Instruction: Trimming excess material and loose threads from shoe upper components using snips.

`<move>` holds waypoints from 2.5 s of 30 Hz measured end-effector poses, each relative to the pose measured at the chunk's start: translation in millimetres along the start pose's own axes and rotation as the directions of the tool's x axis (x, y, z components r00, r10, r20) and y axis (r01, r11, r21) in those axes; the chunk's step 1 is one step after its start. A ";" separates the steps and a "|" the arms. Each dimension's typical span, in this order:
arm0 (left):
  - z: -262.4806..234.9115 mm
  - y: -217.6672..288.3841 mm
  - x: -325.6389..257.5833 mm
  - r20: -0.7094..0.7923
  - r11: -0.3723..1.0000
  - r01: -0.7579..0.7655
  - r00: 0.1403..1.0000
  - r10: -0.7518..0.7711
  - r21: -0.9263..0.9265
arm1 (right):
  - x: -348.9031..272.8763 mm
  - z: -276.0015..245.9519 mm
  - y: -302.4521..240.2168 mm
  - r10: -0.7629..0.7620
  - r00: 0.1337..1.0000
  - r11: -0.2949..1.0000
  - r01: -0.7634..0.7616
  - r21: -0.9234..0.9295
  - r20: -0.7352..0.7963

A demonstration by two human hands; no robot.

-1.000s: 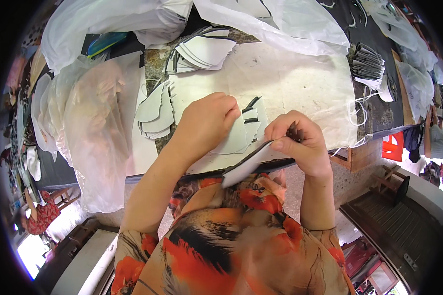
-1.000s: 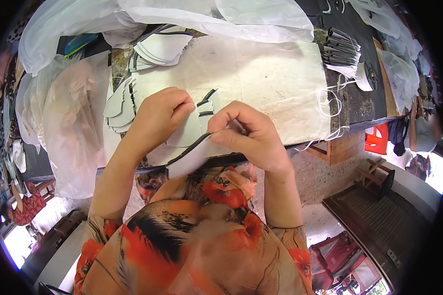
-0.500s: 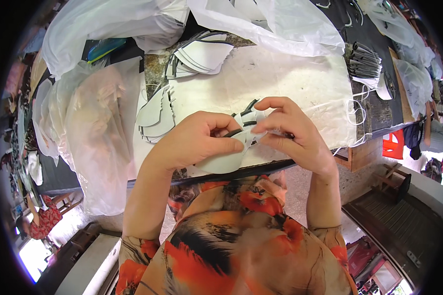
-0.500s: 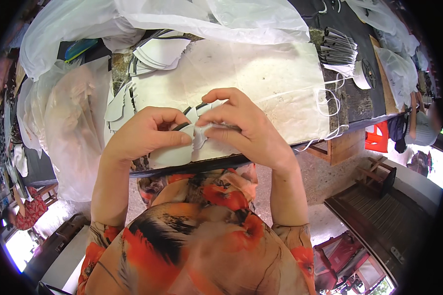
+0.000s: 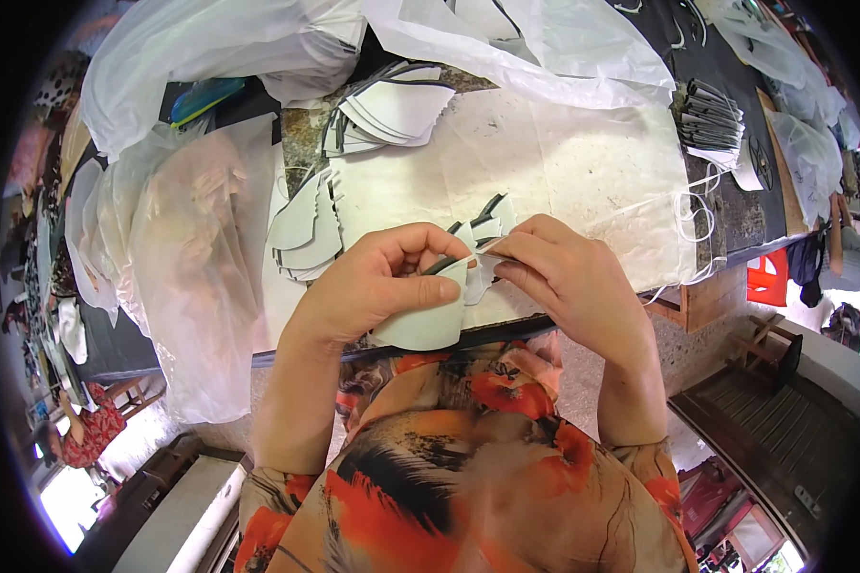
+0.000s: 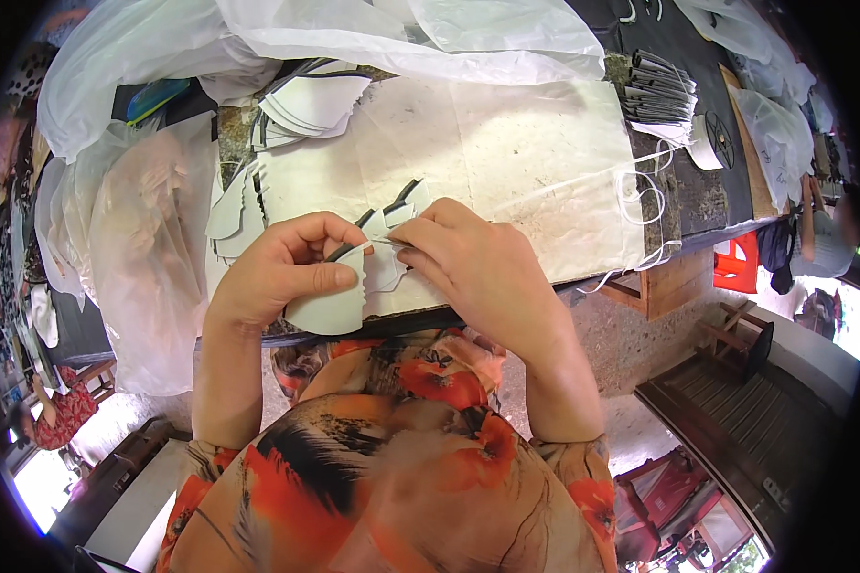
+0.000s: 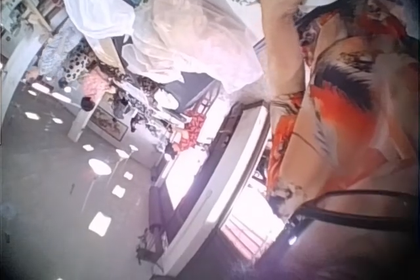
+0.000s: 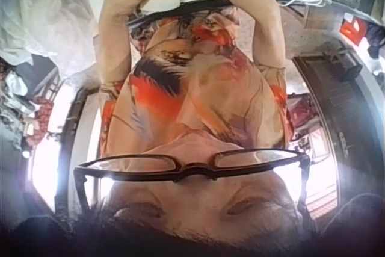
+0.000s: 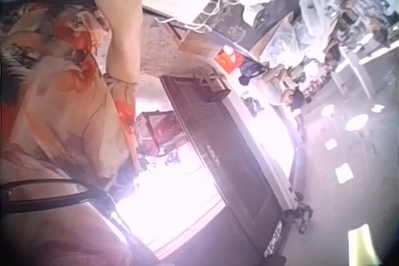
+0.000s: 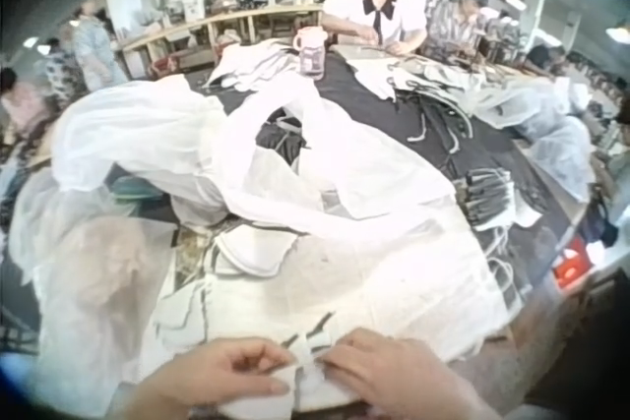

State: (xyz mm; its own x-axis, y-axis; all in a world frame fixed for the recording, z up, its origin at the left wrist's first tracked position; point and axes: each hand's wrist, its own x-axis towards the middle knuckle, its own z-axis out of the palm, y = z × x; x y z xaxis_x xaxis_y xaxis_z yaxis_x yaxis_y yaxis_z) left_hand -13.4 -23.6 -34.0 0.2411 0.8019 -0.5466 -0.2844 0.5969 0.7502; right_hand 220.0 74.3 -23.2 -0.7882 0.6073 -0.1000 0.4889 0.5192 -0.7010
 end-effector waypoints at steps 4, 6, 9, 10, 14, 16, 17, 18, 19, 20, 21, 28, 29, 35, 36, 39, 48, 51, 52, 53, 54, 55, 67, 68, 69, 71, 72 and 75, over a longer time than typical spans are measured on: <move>7.4 -6.8 -1.8 -0.001 0.991 -0.006 1.000 0.006 -0.135 | 2.9 -0.7 -0.2 -0.009 1.000 0.993 0.012 0.119 -0.022; 13.0 -9.7 -1.6 -0.028 0.990 -0.030 0.999 0.027 -0.140 | 4.8 -6.0 0.5 -0.028 0.996 0.970 0.008 0.245 0.081; 16.0 -15.6 1.6 -0.050 0.985 -0.079 0.996 0.072 -0.152 | 5.8 -8.7 5.8 -0.069 0.992 0.940 0.028 0.341 0.108; 16.4 -17.7 2.7 -0.052 0.982 -0.104 0.994 0.097 -0.158 | 5.4 -7.1 6.5 -0.069 0.992 0.939 0.028 0.342 0.109; 19.3 -17.6 3.6 -0.063 0.988 -0.105 0.993 0.098 -0.116 | 5.5 -0.8 8.4 0.068 0.990 0.854 -0.123 0.506 0.126; 18.4 -20.3 4.8 -0.067 0.988 -0.124 0.991 0.119 -0.092 | 6.2 -0.7 8.4 0.078 0.989 0.841 -0.133 0.525 0.126; 17.8 -22.2 5.6 -0.067 0.988 -0.124 0.991 0.118 -0.092 | 6.6 -1.6 7.6 0.100 0.983 0.828 -0.169 0.534 0.154; 17.3 -24.1 6.6 -0.077 0.989 -0.132 0.989 0.126 -0.073 | 6.7 -2.3 6.9 0.123 0.975 0.815 -0.204 0.542 0.183; 17.2 -25.3 7.1 -0.089 0.989 -0.140 0.987 0.135 -0.053 | 6.6 -2.4 6.3 0.122 0.975 0.815 -0.205 0.543 0.184; 17.7 -25.8 7.2 -0.090 0.989 -0.140 0.987 0.135 -0.054 | 6.3 -2.3 5.5 0.147 0.968 0.793 -0.237 0.562 0.202; 18.2 -26.2 7.2 -0.094 0.988 -0.145 0.986 0.140 -0.046 | 6.1 -1.9 5.0 0.170 0.961 0.770 -0.268 0.579 0.220; 20.0 -25.9 4.5 -0.104 0.986 -0.159 0.983 0.154 -0.041 | 6.7 -0.8 -0.4 0.305 0.926 0.585 -0.368 0.723 0.225; 22.4 -23.6 3.1 -0.103 0.986 -0.160 0.982 0.156 -0.041 | 6.7 4.7 -1.2 0.296 0.934 0.604 -0.345 0.718 0.199; 33.9 -15.0 0.5 -0.186 0.985 -0.170 0.969 0.160 -0.041 | 9.9 2.8 -7.9 0.315 0.916 0.609 -0.397 0.687 0.250; 35.2 -16.7 1.4 -0.193 0.977 -0.214 0.958 0.213 0.018 | 10.7 3.2 -9.0 0.327 0.913 0.613 -0.400 0.681 0.243; 29.8 -19.8 0.6 -0.202 0.980 -0.190 0.959 0.197 0.054 | 12.5 5.4 -10.3 0.333 0.922 0.616 -0.370 0.696 0.195; 11.9 1.4 -33.4 -0.225 0.928 -0.133 0.949 0.220 0.347 | 5.3 17.2 -4.2 0.359 0.928 0.636 -0.320 0.702 0.098; -15.2 15.2 -62.7 -0.376 0.842 -0.155 0.842 0.386 0.516 | 2.8 14.2 3.5 0.372 0.925 0.572 -0.294 0.766 0.078; -26.1 18.2 -68.8 -0.446 0.826 -0.151 0.781 0.437 0.543 | 4.5 14.0 2.9 0.359 0.928 0.581 -0.304 0.755 0.097; -38.0 23.5 -71.7 -0.483 0.742 -0.059 0.725 0.492 0.668 | 5.7 14.0 2.1 0.350 0.929 0.592 -0.316 0.742 0.116; -47.2 27.6 -72.1 -0.500 0.642 0.044 0.668 0.550 0.765 | 7.4 15.8 0.7 0.357 0.927 0.592 -0.321 0.739 0.117; -50.9 25.9 -69.1 -0.495 0.648 0.032 0.675 0.547 0.761 | 9.2 16.8 -1.2 0.316 0.939 0.602 -0.307 0.737 0.133; 17.4 -2.5 -3.7 -0.182 0.979 -0.190 0.963 0.200 0.069 | 4.0 26.7 4.9 -0.264 0.961 0.820 0.177 0.544 0.086; 18.5 -4.5 -1.4 -0.144 0.990 -0.138 0.981 0.132 -0.033 | 2.6 28.8 4.8 -0.263 0.961 0.820 0.176 0.544 0.085; 17.2 -9.2 -0.2 -0.143 0.990 -0.137 0.981 0.131 -0.032 | 1.0 30.6 4.2 -0.267 0.961 0.819 0.185 0.543 0.076; 13.3 -20.3 0.9 -0.124 0.991 -0.127 0.985 0.122 -0.040 | -0.8 31.1 4.8 -0.272 0.960 0.818 0.195 0.542 0.066; 15.0 -22.7 0.7 -0.124 0.991 -0.127 0.985 0.121 -0.039 | -1.3 30.6 4.9 -0.273 0.959 0.830 0.195 0.522 0.076; 20.8 -33.6 -3.2 -0.201 0.977 -0.203 0.962 0.187 -0.062 | -4.0 26.2 -0.8 -0.160 0.982 0.807 0.073 0.585 0.098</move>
State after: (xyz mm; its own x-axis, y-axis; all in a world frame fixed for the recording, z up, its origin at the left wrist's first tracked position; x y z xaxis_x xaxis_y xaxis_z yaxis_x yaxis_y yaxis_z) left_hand 14.6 -46.8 -49.7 -0.0075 0.8881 -0.4596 -0.3844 0.4217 0.8212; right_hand 213.0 55.6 -40.7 -0.8888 0.4549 -0.0551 0.1183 0.1115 -0.9867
